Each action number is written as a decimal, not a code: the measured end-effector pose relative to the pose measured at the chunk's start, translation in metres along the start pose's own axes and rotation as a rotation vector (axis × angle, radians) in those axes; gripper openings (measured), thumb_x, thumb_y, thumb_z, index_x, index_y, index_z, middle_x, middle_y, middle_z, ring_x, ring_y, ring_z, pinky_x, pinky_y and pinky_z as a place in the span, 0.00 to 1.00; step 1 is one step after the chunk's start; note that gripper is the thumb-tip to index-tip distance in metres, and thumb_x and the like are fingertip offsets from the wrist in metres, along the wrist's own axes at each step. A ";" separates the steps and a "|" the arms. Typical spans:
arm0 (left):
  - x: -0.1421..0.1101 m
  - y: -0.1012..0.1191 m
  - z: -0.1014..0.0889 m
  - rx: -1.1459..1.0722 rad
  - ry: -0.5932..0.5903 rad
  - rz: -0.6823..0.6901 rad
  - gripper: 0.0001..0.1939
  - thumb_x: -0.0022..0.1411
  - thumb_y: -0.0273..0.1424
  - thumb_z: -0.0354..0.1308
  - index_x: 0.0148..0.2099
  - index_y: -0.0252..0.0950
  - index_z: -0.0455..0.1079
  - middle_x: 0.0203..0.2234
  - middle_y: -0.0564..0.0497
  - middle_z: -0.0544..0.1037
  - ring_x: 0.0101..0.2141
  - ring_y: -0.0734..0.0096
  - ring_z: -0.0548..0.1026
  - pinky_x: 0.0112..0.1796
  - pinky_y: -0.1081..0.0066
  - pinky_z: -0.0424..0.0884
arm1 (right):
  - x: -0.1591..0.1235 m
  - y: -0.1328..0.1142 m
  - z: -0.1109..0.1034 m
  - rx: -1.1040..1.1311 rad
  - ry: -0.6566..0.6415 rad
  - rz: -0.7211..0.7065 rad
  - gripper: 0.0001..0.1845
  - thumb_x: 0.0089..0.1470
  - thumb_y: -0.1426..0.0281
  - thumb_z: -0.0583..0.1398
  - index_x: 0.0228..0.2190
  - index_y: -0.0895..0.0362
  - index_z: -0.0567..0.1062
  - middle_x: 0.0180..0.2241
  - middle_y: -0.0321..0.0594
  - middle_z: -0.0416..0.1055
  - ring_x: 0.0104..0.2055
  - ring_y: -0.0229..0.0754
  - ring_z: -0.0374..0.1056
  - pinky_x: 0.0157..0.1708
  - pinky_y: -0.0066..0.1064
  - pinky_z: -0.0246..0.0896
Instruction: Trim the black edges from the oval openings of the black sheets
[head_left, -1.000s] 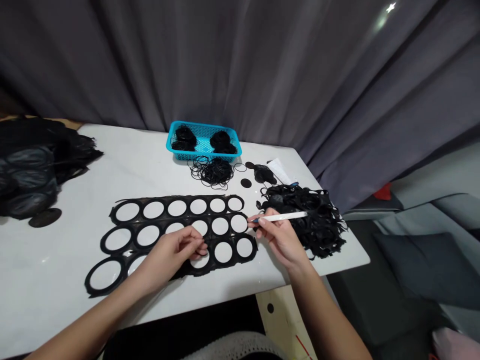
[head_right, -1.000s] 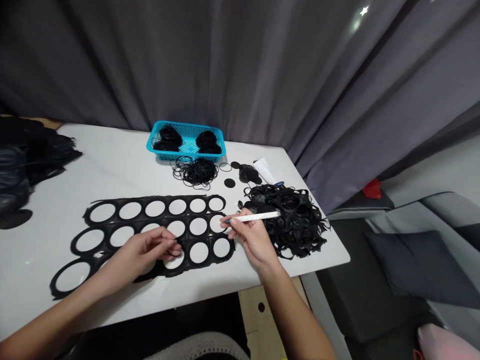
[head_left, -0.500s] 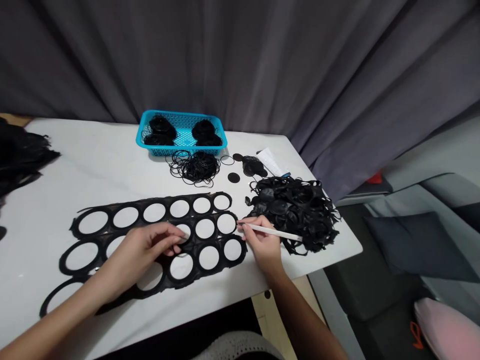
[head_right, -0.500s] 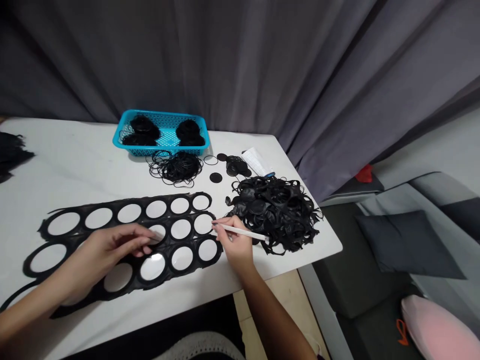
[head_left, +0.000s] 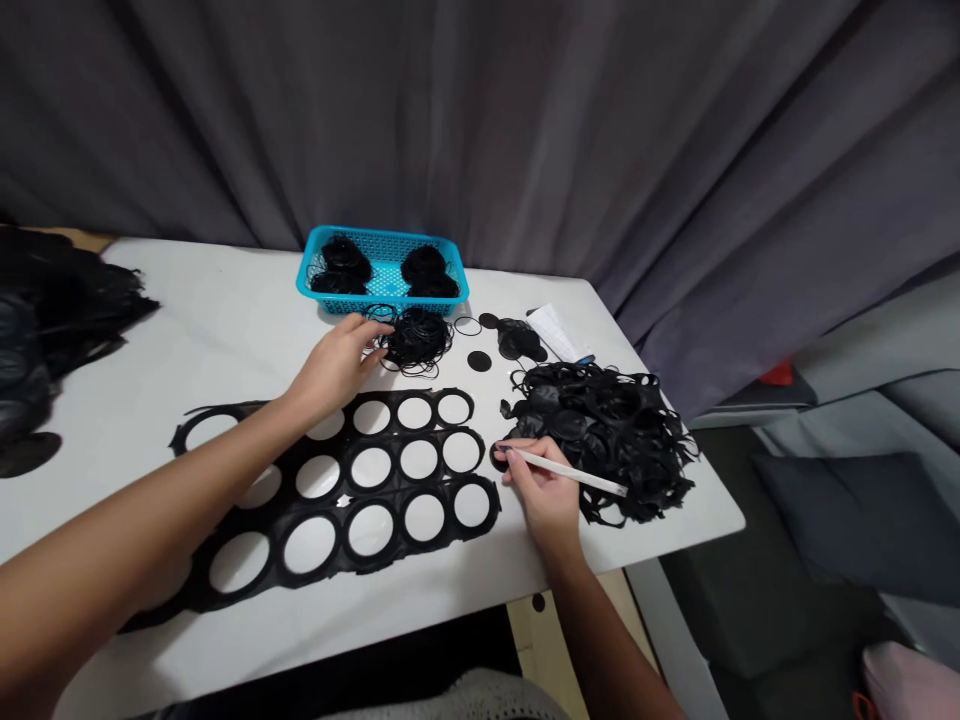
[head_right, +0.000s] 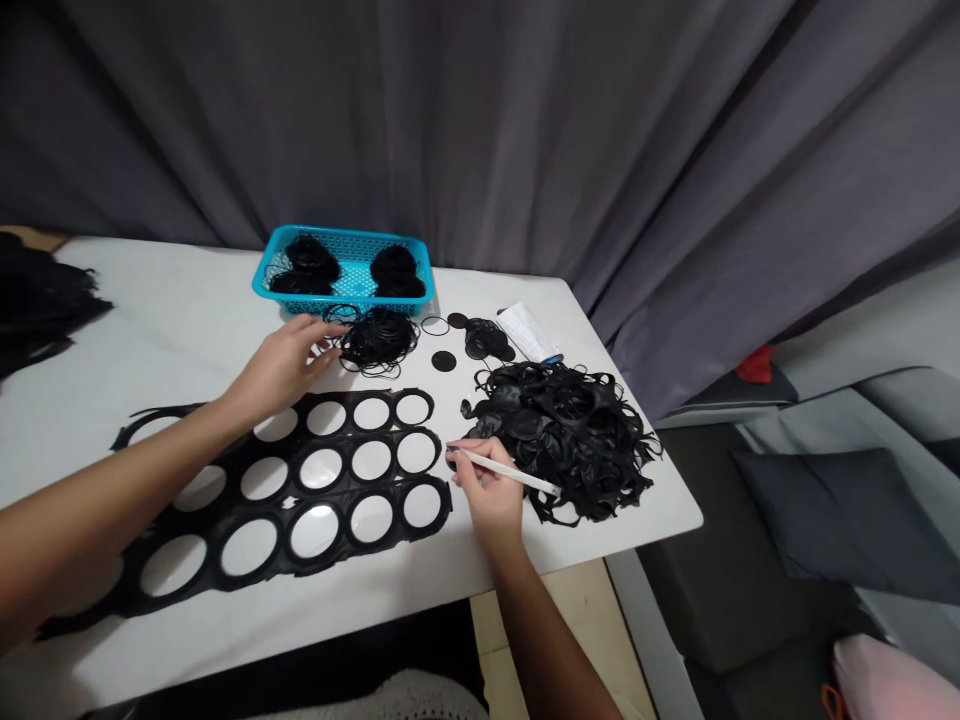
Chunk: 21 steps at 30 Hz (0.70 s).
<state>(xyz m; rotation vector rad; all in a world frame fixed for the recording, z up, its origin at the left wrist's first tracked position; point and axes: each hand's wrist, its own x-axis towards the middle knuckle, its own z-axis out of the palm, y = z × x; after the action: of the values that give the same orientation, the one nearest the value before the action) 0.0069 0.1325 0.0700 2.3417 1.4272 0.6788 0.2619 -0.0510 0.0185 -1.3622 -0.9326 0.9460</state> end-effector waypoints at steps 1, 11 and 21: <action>-0.017 0.002 -0.004 0.024 -0.016 0.022 0.20 0.68 0.37 0.48 0.55 0.36 0.72 0.45 0.43 0.73 0.42 0.57 0.74 0.49 0.58 0.70 | 0.000 -0.002 0.001 0.005 -0.030 0.014 0.14 0.56 0.60 0.67 0.27 0.54 0.72 0.38 0.44 0.77 0.39 0.43 0.74 0.33 0.32 0.72; -0.201 0.024 0.022 0.125 -0.021 0.134 0.20 0.72 0.39 0.50 0.61 0.39 0.71 0.61 0.41 0.72 0.60 0.48 0.70 0.60 0.48 0.65 | 0.011 -0.022 0.068 -0.244 -0.682 -0.074 0.05 0.58 0.66 0.63 0.31 0.54 0.76 0.38 0.40 0.79 0.40 0.43 0.72 0.40 0.34 0.66; -0.223 0.026 0.035 0.119 0.017 0.122 0.22 0.72 0.34 0.50 0.66 0.41 0.66 0.66 0.43 0.66 0.65 0.49 0.63 0.64 0.48 0.59 | 0.011 -0.016 0.096 -0.416 -0.829 -0.195 0.04 0.58 0.69 0.61 0.30 0.54 0.75 0.38 0.39 0.78 0.39 0.43 0.71 0.40 0.34 0.63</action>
<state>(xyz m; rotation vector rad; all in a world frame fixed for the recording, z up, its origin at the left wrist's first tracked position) -0.0416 -0.0792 0.0018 2.5370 1.3763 0.6647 0.1759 -0.0061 0.0348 -1.1695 -1.9388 1.2309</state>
